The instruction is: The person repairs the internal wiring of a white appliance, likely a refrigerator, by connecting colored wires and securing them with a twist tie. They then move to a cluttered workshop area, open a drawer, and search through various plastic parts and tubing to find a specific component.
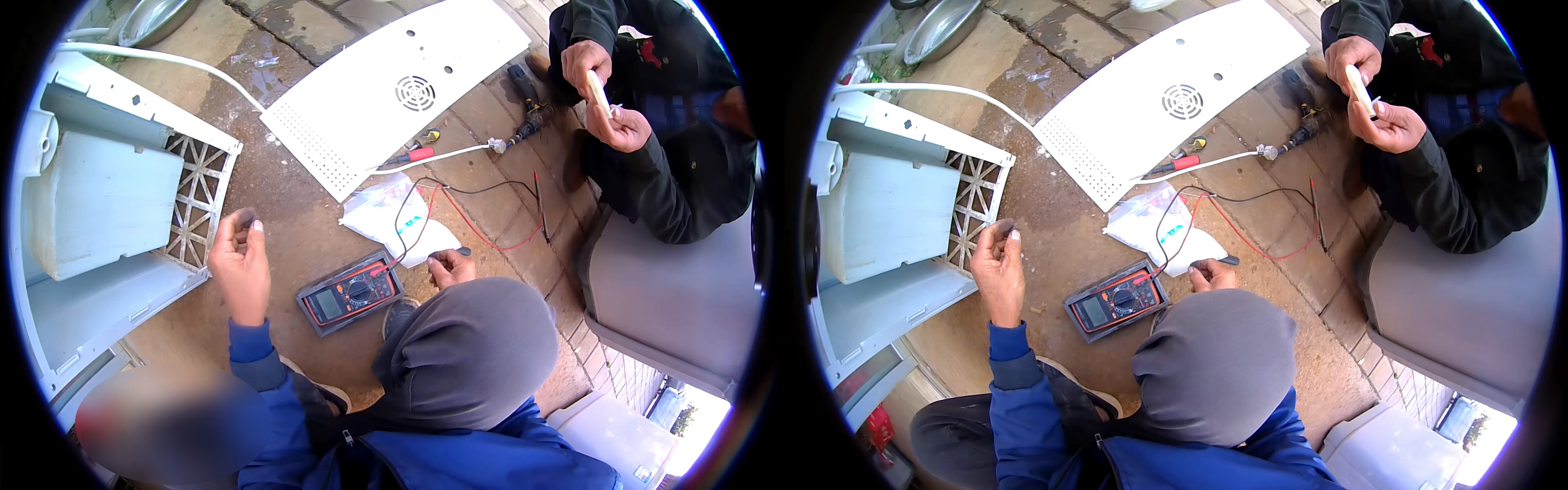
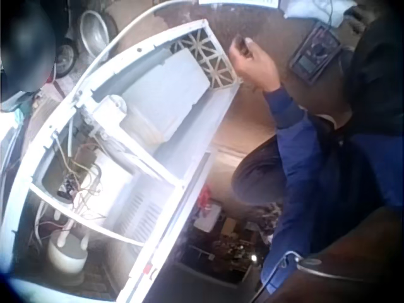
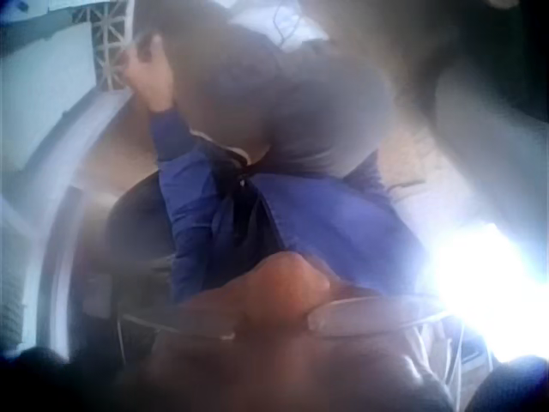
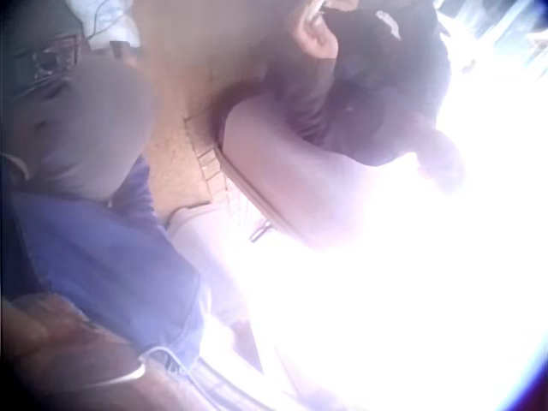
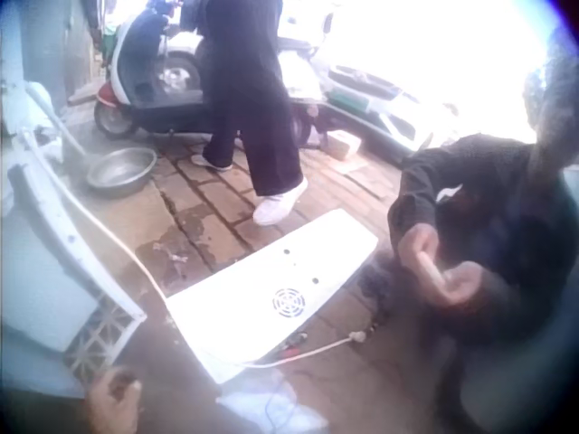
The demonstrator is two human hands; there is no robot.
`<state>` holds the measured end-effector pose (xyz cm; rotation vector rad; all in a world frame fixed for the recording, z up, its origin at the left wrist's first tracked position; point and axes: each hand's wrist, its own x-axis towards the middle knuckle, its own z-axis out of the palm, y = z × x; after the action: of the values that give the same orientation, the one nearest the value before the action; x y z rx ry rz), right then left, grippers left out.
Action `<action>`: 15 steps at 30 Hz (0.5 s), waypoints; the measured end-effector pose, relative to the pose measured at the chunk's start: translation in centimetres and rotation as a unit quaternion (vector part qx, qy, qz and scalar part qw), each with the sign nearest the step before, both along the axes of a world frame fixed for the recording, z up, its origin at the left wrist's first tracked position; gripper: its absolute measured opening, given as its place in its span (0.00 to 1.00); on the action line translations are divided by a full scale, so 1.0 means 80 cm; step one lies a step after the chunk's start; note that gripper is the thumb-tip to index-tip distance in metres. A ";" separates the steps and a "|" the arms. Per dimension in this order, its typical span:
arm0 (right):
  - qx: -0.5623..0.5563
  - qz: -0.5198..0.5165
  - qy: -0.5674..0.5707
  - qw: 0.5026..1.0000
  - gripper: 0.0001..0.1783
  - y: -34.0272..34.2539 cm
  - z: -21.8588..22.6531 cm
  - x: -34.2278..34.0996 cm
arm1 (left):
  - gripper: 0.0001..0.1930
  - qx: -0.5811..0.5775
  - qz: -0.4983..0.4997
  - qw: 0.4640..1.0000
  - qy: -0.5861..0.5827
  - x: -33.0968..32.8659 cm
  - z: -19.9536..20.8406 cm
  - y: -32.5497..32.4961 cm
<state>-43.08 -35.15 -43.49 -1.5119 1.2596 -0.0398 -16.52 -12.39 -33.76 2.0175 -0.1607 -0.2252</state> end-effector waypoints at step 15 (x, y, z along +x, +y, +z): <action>-0.378 0.317 0.086 0.866 0.06 -0.171 -0.080 0.094 | 0.10 0.075 -0.130 0.988 0.037 -0.037 -0.023 -0.035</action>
<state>-35.53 -48.87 -49.87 -2.6137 0.8397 0.0391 -19.51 -15.19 -35.63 2.1323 -0.3714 -0.4891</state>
